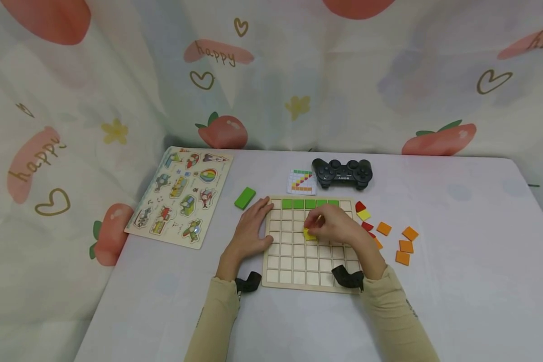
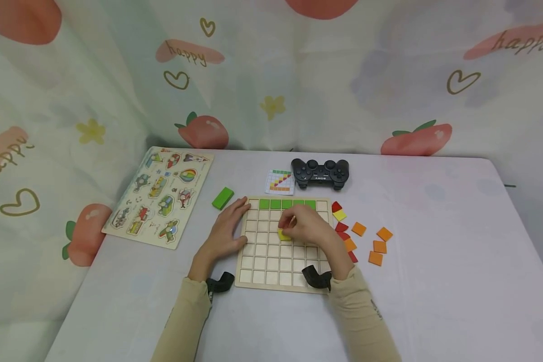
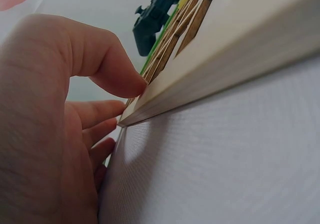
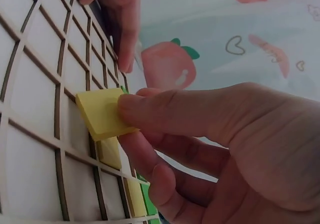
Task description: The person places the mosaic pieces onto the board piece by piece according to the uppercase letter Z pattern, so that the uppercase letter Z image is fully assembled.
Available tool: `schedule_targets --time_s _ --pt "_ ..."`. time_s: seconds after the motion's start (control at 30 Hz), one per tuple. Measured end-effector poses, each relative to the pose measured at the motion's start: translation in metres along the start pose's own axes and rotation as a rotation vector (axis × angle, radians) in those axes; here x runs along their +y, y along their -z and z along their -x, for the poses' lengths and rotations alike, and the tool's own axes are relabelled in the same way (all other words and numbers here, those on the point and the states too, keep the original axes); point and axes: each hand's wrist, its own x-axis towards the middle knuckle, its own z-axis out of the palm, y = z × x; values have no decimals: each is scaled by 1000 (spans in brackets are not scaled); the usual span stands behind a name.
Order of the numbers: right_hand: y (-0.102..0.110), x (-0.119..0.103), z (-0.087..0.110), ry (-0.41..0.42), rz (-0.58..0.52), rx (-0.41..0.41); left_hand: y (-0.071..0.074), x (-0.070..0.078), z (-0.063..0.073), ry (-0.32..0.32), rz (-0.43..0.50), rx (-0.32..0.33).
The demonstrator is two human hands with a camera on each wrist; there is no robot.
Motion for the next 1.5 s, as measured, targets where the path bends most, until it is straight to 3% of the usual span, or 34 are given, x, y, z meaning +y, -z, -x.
schedule_targets --time_s 0.3,0.53,0.77,0.9,1.0,1.13,1.23,1.37,1.5 --pt "-5 -4 -4 25 -55 30 1 2 -1 2 -1 3" --pt "-19 -13 -10 42 103 27 1 1 -1 -5 -3 8" --pt "-23 -18 -10 -16 214 49 1 1 -1 -9 1 12" --pt "-20 -17 -10 -44 199 60 2 1 -1 -3 -1 8" --pt "-5 -10 -5 -65 146 95 2 1 -1 4 0 5" --pt "31 10 17 -148 143 262 1 1 -1 0 0 8" --pt "54 27 37 -317 183 371 2 2 -2 0 -3 6" --pt "69 46 51 -518 187 345 3 2 -2 7 -7 4" --pt "70 55 50 -566 166 293 4 3 -2 13 -8 -2"
